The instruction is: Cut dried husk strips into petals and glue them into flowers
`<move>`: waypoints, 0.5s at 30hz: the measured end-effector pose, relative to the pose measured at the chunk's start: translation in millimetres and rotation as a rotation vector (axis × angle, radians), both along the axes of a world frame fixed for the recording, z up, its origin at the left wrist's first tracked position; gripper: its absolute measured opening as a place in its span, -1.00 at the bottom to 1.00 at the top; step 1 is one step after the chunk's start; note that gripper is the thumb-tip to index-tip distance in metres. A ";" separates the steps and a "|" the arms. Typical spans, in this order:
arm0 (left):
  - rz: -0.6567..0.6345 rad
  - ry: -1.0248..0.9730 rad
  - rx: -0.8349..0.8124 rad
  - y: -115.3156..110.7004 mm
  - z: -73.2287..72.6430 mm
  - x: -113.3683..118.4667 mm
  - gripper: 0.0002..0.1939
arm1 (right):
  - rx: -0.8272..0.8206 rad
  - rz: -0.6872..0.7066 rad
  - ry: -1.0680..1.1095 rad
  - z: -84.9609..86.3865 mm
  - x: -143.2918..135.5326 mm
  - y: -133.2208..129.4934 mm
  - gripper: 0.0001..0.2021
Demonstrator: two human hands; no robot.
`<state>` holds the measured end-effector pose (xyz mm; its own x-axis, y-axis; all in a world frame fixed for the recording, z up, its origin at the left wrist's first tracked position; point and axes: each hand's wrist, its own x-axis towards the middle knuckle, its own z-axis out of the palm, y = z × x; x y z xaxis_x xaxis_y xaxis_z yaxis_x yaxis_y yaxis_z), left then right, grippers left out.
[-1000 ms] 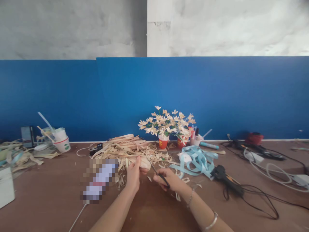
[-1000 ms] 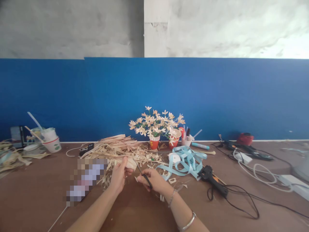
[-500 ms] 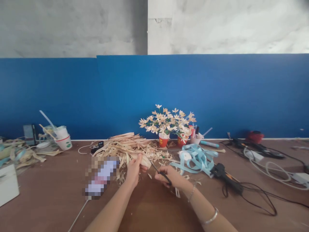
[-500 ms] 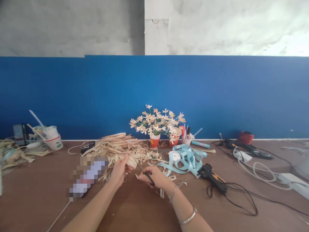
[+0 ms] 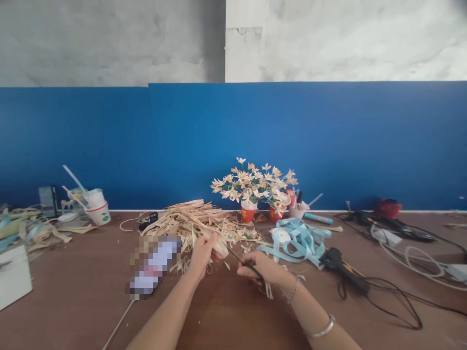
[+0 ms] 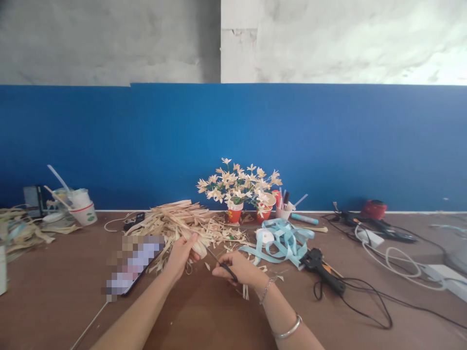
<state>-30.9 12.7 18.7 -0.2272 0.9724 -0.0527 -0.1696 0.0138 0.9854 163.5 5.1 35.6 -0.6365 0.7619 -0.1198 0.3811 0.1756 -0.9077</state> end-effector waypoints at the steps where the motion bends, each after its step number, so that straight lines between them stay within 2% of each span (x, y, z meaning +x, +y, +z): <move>1: -0.005 0.006 0.004 0.1 0.0 -0.4 -0.60 | -0.005 0.003 -0.004 1.1 0.2 -0.4 -0.68; 15: -0.098 0.032 0.030 0.1 -0.1 -6.2 -0.61 | 0.003 0.046 -0.066 5.8 3.3 -1.3 -0.71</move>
<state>-37.2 12.8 18.6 -0.1322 0.9911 -0.0171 -0.1378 -0.0013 0.9905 166.8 3.8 41.4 -0.6614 0.7327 -0.1604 0.4316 0.1969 -0.8803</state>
